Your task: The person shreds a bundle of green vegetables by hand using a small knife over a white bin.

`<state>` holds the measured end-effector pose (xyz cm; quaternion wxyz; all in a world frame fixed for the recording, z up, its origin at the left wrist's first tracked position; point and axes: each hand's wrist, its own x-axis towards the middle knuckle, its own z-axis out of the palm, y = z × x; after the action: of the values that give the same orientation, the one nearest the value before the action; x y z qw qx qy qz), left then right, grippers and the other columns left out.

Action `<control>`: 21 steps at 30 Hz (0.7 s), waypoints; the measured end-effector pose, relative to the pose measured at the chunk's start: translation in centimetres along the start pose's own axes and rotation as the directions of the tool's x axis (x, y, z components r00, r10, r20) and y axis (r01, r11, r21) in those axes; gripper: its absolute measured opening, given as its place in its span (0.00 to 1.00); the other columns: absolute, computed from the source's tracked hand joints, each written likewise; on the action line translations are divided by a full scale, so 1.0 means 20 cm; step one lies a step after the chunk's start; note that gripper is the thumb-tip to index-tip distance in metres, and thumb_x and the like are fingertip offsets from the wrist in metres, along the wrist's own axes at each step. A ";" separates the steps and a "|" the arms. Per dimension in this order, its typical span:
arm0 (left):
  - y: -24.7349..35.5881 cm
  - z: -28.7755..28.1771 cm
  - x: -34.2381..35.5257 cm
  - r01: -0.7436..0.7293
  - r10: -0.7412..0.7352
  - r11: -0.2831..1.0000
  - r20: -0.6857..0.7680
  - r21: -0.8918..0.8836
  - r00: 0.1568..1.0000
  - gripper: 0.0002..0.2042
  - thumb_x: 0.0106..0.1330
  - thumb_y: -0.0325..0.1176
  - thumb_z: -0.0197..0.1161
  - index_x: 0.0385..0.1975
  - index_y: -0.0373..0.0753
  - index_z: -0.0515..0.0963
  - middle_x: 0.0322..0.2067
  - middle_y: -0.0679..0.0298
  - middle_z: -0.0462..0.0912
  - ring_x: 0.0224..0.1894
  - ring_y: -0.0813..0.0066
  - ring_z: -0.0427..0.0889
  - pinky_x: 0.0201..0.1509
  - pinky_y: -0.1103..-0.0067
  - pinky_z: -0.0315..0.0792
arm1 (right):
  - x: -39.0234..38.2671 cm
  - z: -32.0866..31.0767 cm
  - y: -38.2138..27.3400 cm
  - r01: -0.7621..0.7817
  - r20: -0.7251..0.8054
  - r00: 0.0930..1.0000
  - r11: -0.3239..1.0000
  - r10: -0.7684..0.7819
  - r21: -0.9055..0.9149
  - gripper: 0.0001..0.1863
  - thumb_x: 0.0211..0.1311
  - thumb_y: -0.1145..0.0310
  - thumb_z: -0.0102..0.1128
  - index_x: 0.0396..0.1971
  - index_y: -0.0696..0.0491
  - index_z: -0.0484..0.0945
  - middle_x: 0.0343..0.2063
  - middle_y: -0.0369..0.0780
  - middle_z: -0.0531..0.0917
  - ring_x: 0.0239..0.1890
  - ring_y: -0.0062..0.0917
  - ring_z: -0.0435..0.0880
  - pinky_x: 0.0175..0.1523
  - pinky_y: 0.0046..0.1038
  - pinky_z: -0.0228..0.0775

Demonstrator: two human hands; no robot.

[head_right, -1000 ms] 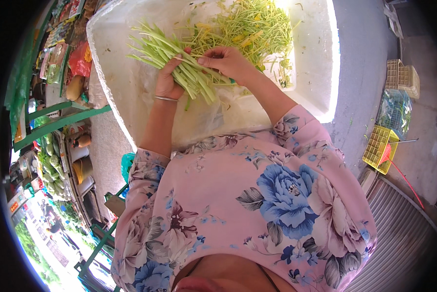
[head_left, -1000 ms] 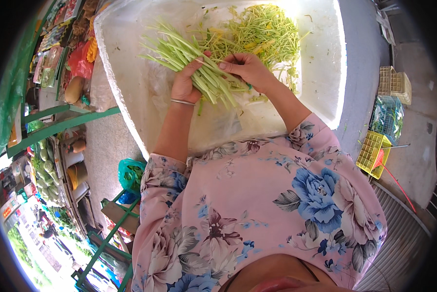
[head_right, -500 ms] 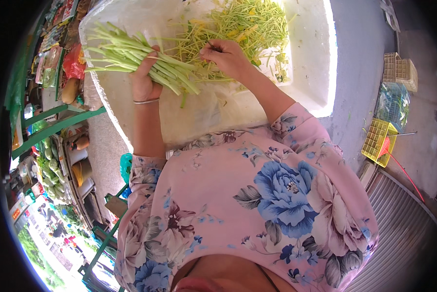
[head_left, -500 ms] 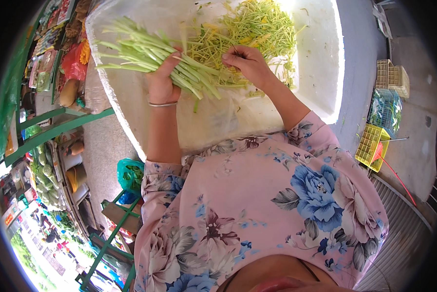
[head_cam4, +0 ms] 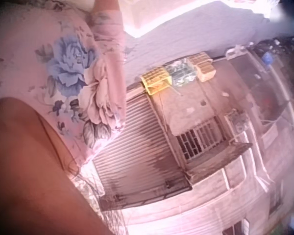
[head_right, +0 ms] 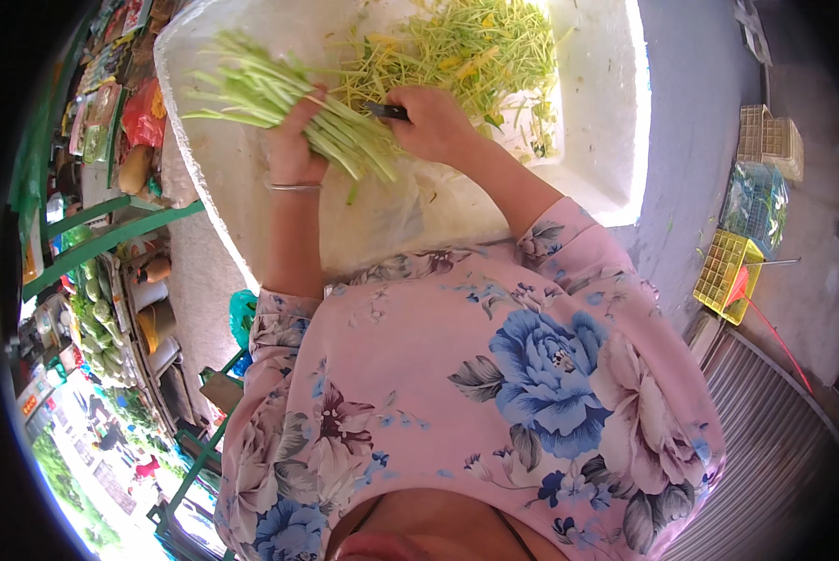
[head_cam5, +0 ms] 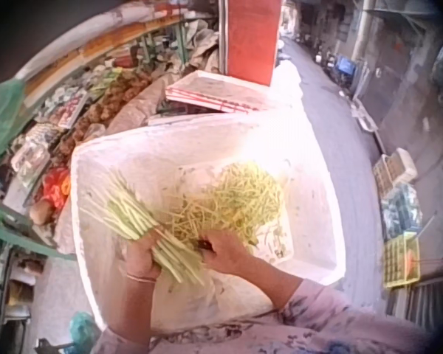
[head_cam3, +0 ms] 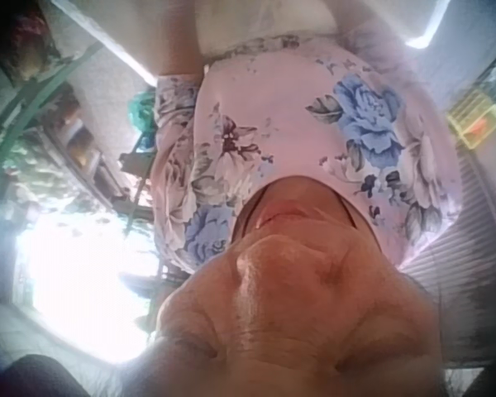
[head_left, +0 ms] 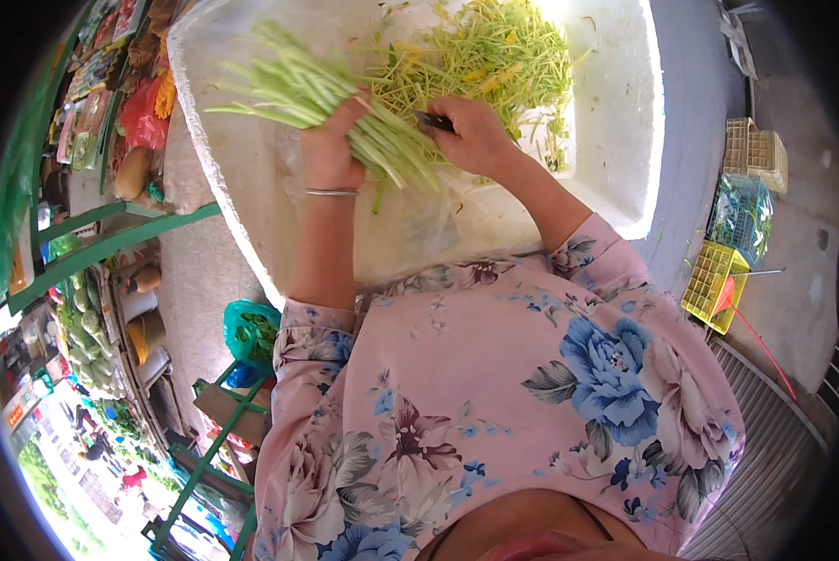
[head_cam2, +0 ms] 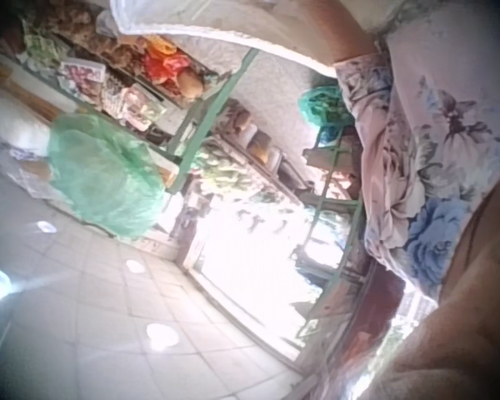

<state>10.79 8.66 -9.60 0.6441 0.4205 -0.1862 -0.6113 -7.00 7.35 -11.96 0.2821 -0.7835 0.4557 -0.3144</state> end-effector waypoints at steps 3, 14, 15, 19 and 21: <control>0.01 -0.03 0.00 0.005 -0.005 0.988 0.001 0.152 1.000 0.12 0.49 0.17 0.63 0.34 0.33 0.74 0.30 0.63 0.78 0.31 0.73 0.78 0.36 0.80 0.73 | 0.03 -0.04 0.03 -0.415 0.181 0.906 0.889 0.383 0.195 0.10 0.54 0.64 0.63 0.27 0.56 0.77 0.17 0.33 0.74 0.19 0.12 0.66 0.24 0.21 0.59; -0.11 -0.02 0.02 0.134 -0.157 0.981 0.164 0.143 0.974 0.11 0.51 0.17 0.62 0.35 0.33 0.74 0.30 0.61 0.79 0.31 0.72 0.79 0.33 0.78 0.75 | 0.04 0.04 -0.04 -0.289 0.078 0.944 0.687 0.321 0.667 0.10 0.52 0.68 0.65 0.28 0.60 0.78 0.21 0.34 0.80 0.21 0.12 0.73 0.27 0.16 0.65; -0.12 -0.03 0.03 0.131 -0.153 0.982 0.162 0.135 0.975 0.11 0.51 0.18 0.62 0.35 0.32 0.74 0.29 0.60 0.79 0.31 0.72 0.79 0.33 0.77 0.75 | 0.04 0.04 -0.03 -0.283 0.081 0.947 0.690 0.311 0.666 0.08 0.52 0.70 0.64 0.27 0.60 0.78 0.21 0.34 0.80 0.21 0.12 0.73 0.27 0.16 0.65; -0.10 -0.03 0.03 0.145 -0.152 0.986 0.091 0.077 0.984 0.09 0.52 0.20 0.61 0.34 0.32 0.74 0.30 0.57 0.79 0.32 0.68 0.80 0.35 0.73 0.76 | 0.03 0.05 -0.01 -0.306 0.050 0.932 0.708 0.358 0.636 0.13 0.53 0.63 0.64 0.23 0.60 0.78 0.19 0.36 0.79 0.20 0.14 0.74 0.26 0.19 0.66; -0.06 -0.04 0.03 0.168 -0.168 0.986 0.071 0.009 0.983 0.09 0.54 0.22 0.60 0.34 0.32 0.73 0.31 0.55 0.79 0.34 0.65 0.80 0.37 0.72 0.77 | 0.02 0.01 0.05 -0.281 0.203 0.946 0.953 0.254 0.116 0.19 0.53 0.56 0.62 0.23 0.60 0.77 0.18 0.38 0.78 0.21 0.16 0.76 0.27 0.21 0.67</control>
<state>10.65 8.53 -11.15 0.5825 0.4136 -0.1737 -0.6778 -7.27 6.55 -12.67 0.4191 -0.7177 0.5059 -0.2308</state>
